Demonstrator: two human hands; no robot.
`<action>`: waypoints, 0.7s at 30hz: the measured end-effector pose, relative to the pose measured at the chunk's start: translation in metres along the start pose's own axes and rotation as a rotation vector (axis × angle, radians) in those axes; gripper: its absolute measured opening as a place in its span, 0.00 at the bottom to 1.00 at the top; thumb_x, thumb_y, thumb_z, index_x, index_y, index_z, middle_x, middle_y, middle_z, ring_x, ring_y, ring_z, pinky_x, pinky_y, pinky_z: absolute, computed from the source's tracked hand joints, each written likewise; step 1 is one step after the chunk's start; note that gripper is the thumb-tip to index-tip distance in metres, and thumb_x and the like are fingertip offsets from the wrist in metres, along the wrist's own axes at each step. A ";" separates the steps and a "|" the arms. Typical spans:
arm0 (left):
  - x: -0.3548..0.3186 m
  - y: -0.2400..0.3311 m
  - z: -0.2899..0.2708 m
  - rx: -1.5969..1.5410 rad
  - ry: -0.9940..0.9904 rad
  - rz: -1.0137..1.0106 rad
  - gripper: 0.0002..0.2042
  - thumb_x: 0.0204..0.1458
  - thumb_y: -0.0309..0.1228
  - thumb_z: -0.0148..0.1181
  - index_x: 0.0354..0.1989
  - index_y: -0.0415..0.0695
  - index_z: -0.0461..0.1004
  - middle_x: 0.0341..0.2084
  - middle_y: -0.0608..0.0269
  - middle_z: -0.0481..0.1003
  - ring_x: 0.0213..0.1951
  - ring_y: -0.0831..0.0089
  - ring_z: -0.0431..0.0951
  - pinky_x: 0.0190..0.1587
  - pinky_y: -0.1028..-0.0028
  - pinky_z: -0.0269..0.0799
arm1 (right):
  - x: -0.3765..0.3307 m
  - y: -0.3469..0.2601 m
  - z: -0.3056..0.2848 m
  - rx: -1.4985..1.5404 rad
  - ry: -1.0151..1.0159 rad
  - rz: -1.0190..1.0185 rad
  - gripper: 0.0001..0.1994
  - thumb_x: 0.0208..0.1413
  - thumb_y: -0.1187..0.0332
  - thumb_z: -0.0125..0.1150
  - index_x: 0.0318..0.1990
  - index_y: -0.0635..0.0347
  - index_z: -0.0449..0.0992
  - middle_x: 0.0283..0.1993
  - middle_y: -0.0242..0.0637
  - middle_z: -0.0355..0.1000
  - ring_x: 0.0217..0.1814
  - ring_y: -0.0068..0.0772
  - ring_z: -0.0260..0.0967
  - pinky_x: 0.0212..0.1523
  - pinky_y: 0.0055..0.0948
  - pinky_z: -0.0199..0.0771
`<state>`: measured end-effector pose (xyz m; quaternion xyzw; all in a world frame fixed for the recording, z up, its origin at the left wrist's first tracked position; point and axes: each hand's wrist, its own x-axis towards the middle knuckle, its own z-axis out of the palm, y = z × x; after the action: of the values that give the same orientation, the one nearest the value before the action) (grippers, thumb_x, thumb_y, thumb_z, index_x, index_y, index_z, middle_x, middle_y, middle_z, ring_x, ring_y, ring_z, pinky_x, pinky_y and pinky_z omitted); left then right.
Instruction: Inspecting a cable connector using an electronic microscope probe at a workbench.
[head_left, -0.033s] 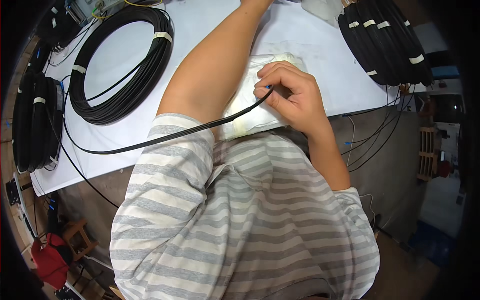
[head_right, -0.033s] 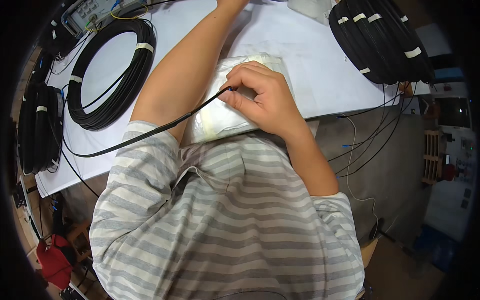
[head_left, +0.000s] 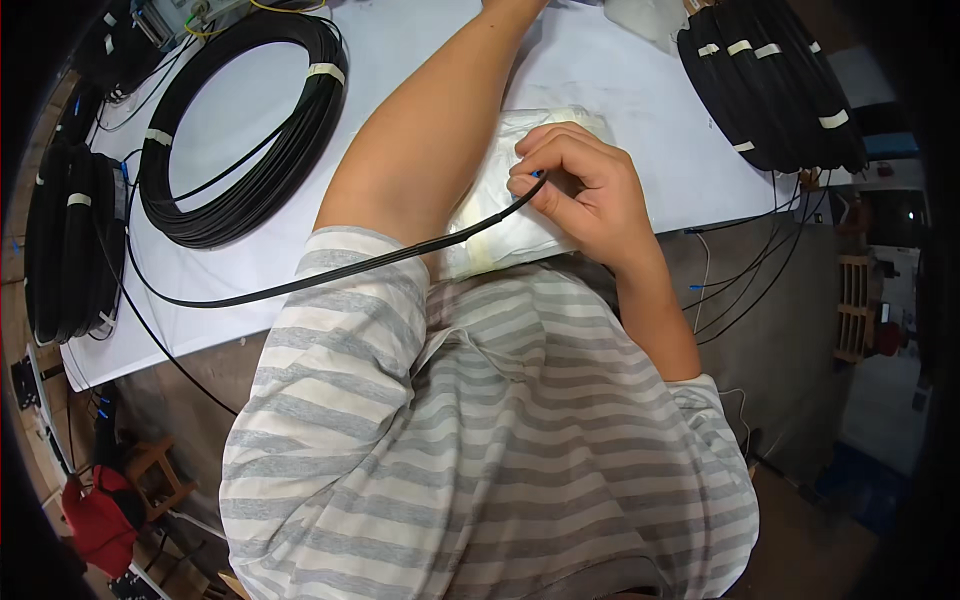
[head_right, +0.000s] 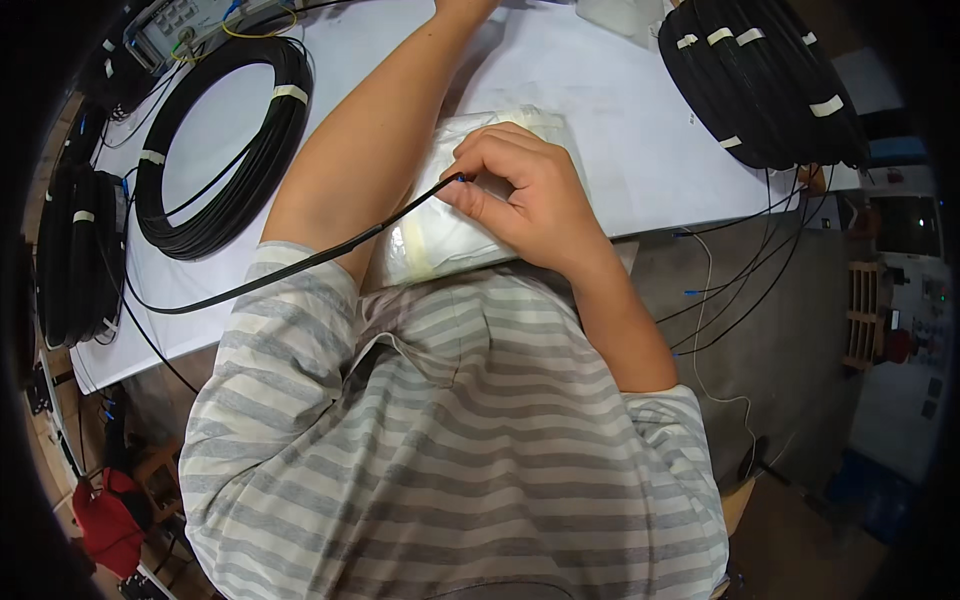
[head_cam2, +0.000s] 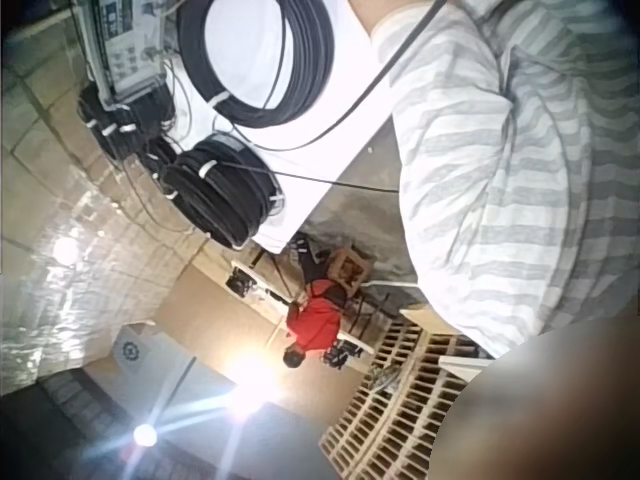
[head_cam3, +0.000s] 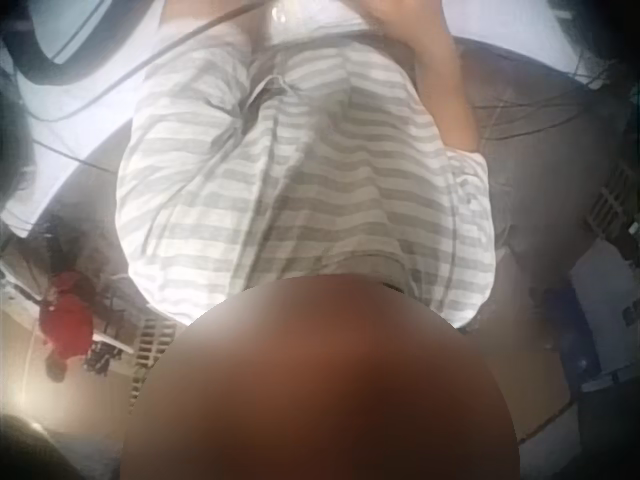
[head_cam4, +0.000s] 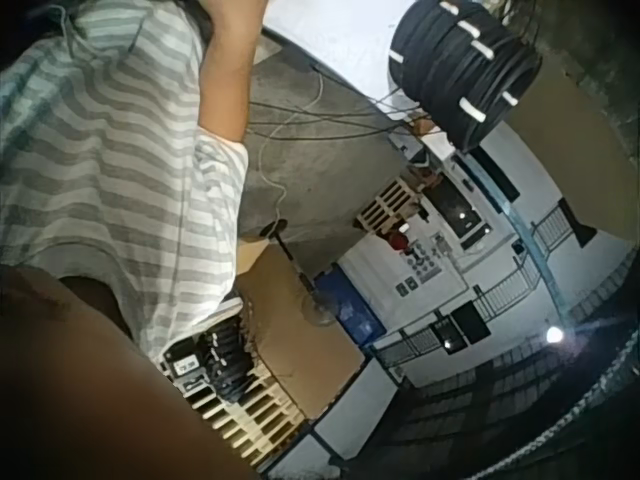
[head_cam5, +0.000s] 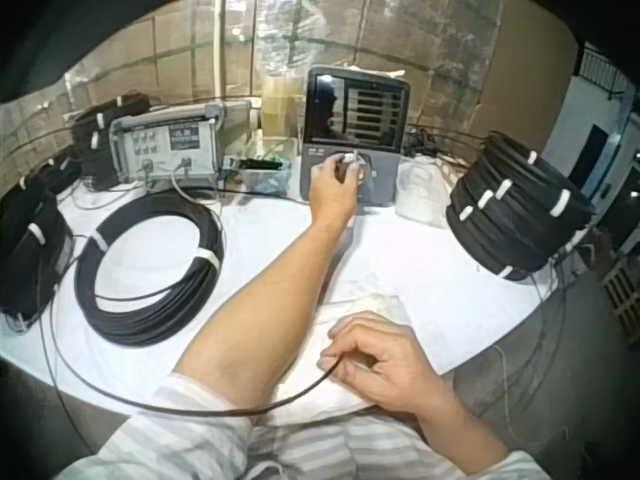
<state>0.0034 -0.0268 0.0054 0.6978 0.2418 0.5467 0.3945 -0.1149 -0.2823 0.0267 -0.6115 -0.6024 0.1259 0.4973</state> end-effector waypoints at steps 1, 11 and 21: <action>0.000 0.000 0.000 0.001 0.002 0.000 0.20 0.58 0.44 0.63 0.54 0.46 0.77 0.48 0.45 0.74 0.50 0.49 0.76 0.54 0.60 0.72 | 0.000 -0.002 0.000 0.000 -0.001 -0.001 0.11 0.53 0.68 0.72 0.31 0.66 0.77 0.33 0.39 0.76 0.41 0.38 0.74 0.41 0.32 0.73; -0.001 0.007 -0.005 0.013 -0.007 0.004 0.20 0.58 0.44 0.63 0.54 0.46 0.77 0.47 0.45 0.75 0.49 0.48 0.76 0.53 0.59 0.73 | 0.001 -0.004 -0.001 -0.012 0.006 -0.021 0.10 0.52 0.69 0.73 0.31 0.65 0.77 0.32 0.39 0.76 0.39 0.37 0.74 0.41 0.33 0.73; -0.004 0.012 -0.002 -0.030 -0.015 -0.034 0.20 0.58 0.44 0.63 0.53 0.46 0.78 0.47 0.45 0.74 0.49 0.49 0.77 0.54 0.60 0.73 | 0.000 0.002 -0.001 -0.028 0.009 -0.074 0.10 0.52 0.69 0.73 0.30 0.65 0.77 0.32 0.39 0.76 0.39 0.37 0.73 0.40 0.31 0.73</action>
<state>-0.0007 -0.0356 0.0130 0.6918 0.2423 0.5382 0.4160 -0.1130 -0.2824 0.0251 -0.5963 -0.6242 0.0963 0.4955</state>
